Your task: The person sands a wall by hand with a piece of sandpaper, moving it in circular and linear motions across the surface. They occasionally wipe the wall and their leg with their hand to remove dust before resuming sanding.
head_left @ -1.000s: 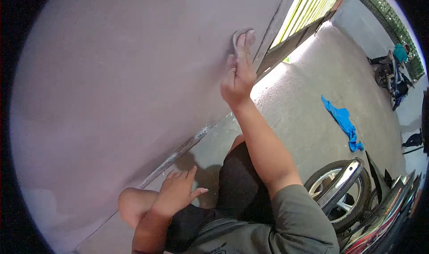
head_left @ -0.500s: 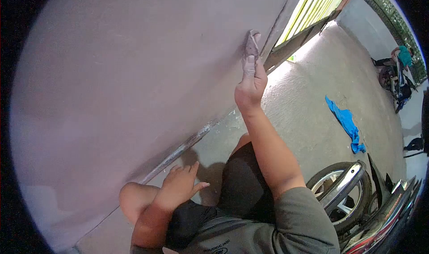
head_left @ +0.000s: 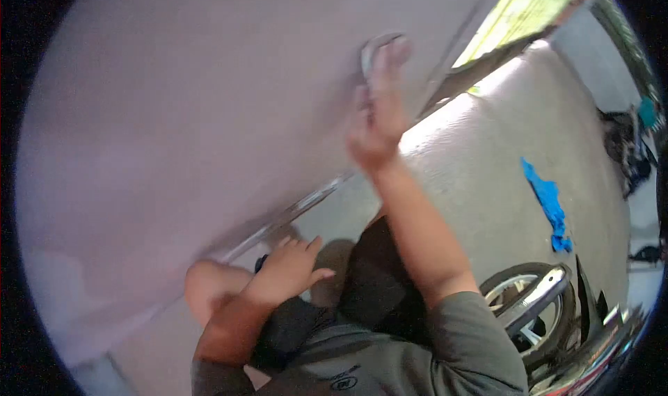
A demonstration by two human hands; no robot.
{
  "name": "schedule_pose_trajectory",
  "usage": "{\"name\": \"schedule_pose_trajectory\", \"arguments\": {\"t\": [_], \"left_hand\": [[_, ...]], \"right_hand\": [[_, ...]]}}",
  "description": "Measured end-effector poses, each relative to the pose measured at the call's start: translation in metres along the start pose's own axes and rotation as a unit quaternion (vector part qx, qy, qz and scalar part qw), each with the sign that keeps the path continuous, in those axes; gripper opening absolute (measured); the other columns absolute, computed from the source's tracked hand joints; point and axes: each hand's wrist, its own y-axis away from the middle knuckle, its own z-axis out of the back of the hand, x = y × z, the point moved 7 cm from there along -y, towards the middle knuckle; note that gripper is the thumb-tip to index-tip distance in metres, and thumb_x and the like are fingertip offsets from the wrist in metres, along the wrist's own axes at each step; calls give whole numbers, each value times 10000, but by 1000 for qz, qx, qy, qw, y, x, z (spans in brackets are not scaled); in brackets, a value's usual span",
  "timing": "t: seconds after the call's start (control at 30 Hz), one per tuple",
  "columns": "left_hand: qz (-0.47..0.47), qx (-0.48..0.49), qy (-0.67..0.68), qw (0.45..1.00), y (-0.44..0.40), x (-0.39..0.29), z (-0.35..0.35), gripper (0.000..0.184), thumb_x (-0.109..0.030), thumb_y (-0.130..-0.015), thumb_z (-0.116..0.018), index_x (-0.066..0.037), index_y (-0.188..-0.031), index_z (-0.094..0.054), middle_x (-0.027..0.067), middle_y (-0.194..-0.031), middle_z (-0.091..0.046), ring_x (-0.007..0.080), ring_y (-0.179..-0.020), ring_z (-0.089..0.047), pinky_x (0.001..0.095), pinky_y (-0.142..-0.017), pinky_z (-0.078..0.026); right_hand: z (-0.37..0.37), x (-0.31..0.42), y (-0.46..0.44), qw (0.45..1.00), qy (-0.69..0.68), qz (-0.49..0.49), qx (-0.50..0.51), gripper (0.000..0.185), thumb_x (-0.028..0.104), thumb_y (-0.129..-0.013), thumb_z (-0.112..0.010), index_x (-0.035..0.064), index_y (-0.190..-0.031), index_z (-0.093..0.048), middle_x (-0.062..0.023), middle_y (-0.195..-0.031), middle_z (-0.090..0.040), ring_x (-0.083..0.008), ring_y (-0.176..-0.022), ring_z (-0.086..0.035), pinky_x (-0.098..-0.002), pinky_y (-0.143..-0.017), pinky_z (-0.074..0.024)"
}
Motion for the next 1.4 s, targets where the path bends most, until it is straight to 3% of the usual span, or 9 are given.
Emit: {"name": "schedule_pose_trajectory", "arguments": {"t": [0.07, 0.17, 0.37, 0.47, 0.67, 0.77, 0.97, 1.33, 1.4], "left_hand": [[6, -28, -7, 1000, -1, 7, -6, 735, -490, -875, -652, 33, -1358, -472, 233, -1226, -581, 398, -1227, -507, 493, -1077, -366], [44, -72, -61, 995, -6, 12, -10, 790, -484, -856, -674, 15, -1416, -425, 238, -1455, -428, 410, -1401, -344, 529, -1144, -292], [47, -95, -130, 986, 9, 5, 2, 869, -496, -841, -683, -23, -1490, -351, 215, -1576, -260, 382, -1482, -196, 567, -1167, -224], [47, -111, -149, 981, 17, 0, 3, 879, -515, -837, -676, -40, -1497, -343, 203, -1590, -239, 378, -1487, -186, 591, -1171, -187], [37, -92, -188, 977, 21, -6, 2, 873, -545, -841, -653, -51, -1495, -352, 181, -1589, -259, 356, -1497, -170, 632, -1170, -133], [38, -84, -182, 979, 25, -3, -4, 853, -552, -849, -638, -34, -1476, -377, 193, -1545, -342, 347, -1470, -252, 607, -1165, -185], [25, -8, -35, 999, 23, 6, -29, 795, -529, -871, -630, 9, -1418, -424, 202, -1253, -606, 341, -1202, -563, 506, -1061, -378], [32, -8, -32, 999, 23, 2, -1, 790, -468, -850, -685, 31, -1407, -430, 220, -1168, -631, 381, -1127, -585, 480, -992, -436], [31, -23, -15, 999, 25, -1, 4, 793, -465, -851, -687, 31, -1412, -426, 217, -1174, -630, 385, -1136, -579, 478, -997, -433]], "right_hand": [[8, -14, -1, 996, 27, 85, 16, 515, -8, -890, -542, -35, -1402, -493, -234, -1483, -444, -409, -1417, -362, -490, -1160, -307], [19, -50, 4, 976, -28, -204, -66, 420, 9, -967, -442, -91, -1372, -492, -245, -1438, -494, -365, -1387, -424, -395, -1155, -315], [-3, 15, -7, 996, -31, 81, 25, 459, -66, -944, -399, -92, -1397, -467, -250, -1486, -431, -341, -1456, -306, -421, -1188, -252], [1, -9, 1, 990, -2, -140, -26, 474, -80, -945, -388, -101, -1416, -433, -255, -1502, -409, -339, -1454, -318, -410, -1185, -247], [-21, 48, 1, 996, -17, 76, 42, 502, -27, -926, -499, -60, -1424, -454, -246, -1531, -364, -362, -1458, -290, -419, -1176, -273], [-6, 10, -6, 993, -58, -98, -44, 493, -11, -935, -502, -64, -1423, -453, -259, -1540, -338, -368, -1458, -283, -418, -1169, -289], [-21, 38, 7, 992, -9, 97, 78, 489, -3, -955, -493, -68, -1435, -427, -260, -1539, -336, -376, -1461, -271, -429, -1170, -289], [-13, 25, 3, 998, 10, 35, 59, 593, -101, -868, -488, -43, -1454, -416, -256, -1571, -271, -373, -1462, -272, -419, -1162, -300], [-4, -2, 7, 992, 47, -117, -30, 605, -83, -867, -497, -46, -1463, -398, -264, -1576, -251, -382, -1456, -281, -431, -1164, -296]]}}
